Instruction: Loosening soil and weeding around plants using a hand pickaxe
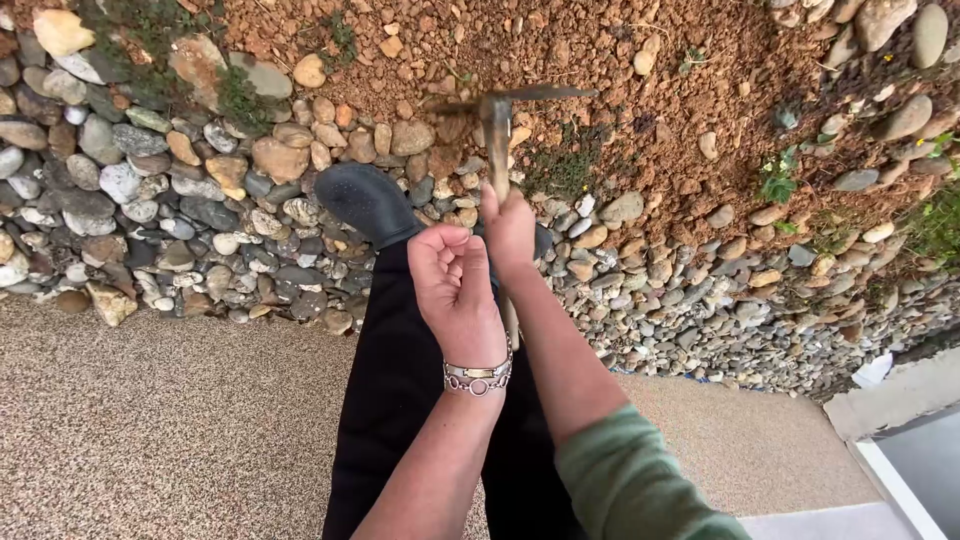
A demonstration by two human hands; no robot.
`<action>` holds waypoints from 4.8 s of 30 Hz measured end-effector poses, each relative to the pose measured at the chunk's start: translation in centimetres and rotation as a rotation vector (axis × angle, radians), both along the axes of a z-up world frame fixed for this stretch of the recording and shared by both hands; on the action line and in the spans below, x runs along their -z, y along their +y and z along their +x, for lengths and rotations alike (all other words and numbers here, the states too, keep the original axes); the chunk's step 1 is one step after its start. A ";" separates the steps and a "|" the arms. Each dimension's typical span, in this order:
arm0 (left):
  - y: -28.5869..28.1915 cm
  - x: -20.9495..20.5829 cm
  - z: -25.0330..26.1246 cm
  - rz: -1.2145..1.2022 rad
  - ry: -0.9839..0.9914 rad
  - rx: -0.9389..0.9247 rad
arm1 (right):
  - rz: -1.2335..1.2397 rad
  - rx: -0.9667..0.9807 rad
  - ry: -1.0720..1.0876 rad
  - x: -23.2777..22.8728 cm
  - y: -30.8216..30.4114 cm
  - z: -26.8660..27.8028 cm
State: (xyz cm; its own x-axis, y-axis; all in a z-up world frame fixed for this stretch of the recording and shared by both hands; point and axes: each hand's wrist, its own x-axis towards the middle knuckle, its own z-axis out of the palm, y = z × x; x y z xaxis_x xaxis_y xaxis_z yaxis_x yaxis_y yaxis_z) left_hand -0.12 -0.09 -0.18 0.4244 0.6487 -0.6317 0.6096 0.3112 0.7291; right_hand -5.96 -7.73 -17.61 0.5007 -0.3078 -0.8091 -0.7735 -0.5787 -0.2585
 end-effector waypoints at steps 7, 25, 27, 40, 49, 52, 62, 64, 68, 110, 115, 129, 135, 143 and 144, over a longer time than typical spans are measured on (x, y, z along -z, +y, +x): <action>-0.2 0.1 0.3 -0.023 -0.009 0.017 | 0.028 0.064 -0.051 -2.7 1.2 2.9; 0.2 -0.4 0.7 -0.016 -0.016 -0.006 | 0.004 -0.129 -0.019 -6.4 -2.0 2.1; 0.5 -0.5 0.7 -0.015 -0.010 -0.005 | -0.004 -0.126 -0.014 -5.1 -2.1 1.1; 0.1 -0.1 0.5 -0.049 -0.043 0.021 | -0.003 0.078 -0.068 -6.2 -2.8 4.8; 0.1 -0.5 0.4 -0.088 -0.066 0.073 | -0.026 0.137 -0.343 -0.2 -9.0 19.1; 0.2 -0.6 0.4 -0.083 -0.055 0.074 | -0.090 0.122 -0.180 0.7 -9.3 20.8; -0.5 0.4 -0.5 -0.085 -0.038 0.046 | 0.160 0.454 -0.174 -10.7 -9.8 8.2; -0.4 0.4 -0.7 -0.080 -0.032 0.054 | 0.150 0.475 -0.176 -10.0 -10.0 8.4; -0.5 0.3 -0.5 -0.074 -0.035 0.059 | 0.062 0.429 -0.163 -6.3 -10.7 9.6; 0.1 -0.8 0.6 -0.041 -0.018 0.064 | 0.033 0.322 -0.185 -3.2 -4.0 4.8; 0.0 -0.4 0.4 -0.060 -0.029 0.083 | -0.096 0.306 -0.429 -3.8 -6.6 11.2; -0.7 -0.9 0.7 -0.093 -0.058 0.095 | 0.018 -0.077 -0.528 -0.6 -4.8 24.8; -0.7 -1.0 1.3 -0.107 -0.014 0.078 | 0.000 -0.146 -0.328 2.2 -4.7 26.8; -0.8 -0.8 1.2 -0.100 -0.024 0.067 | -0.122 -0.068 -0.217 4.0 -8.8 23.5; -0.8 -1.0 1.3 -0.103 -0.023 0.062 | -0.124 -0.073 -0.216 4.0 -8.7 22.1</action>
State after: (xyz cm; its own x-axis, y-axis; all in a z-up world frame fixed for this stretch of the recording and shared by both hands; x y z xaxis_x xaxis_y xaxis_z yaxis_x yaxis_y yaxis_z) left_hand 1.16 -0.90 0.83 0.4765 0.5533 -0.6832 0.6136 0.3473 0.7092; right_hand 16.10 -16.46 -21.65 0.6823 -0.3549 -0.6391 -0.6631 -0.6686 -0.3366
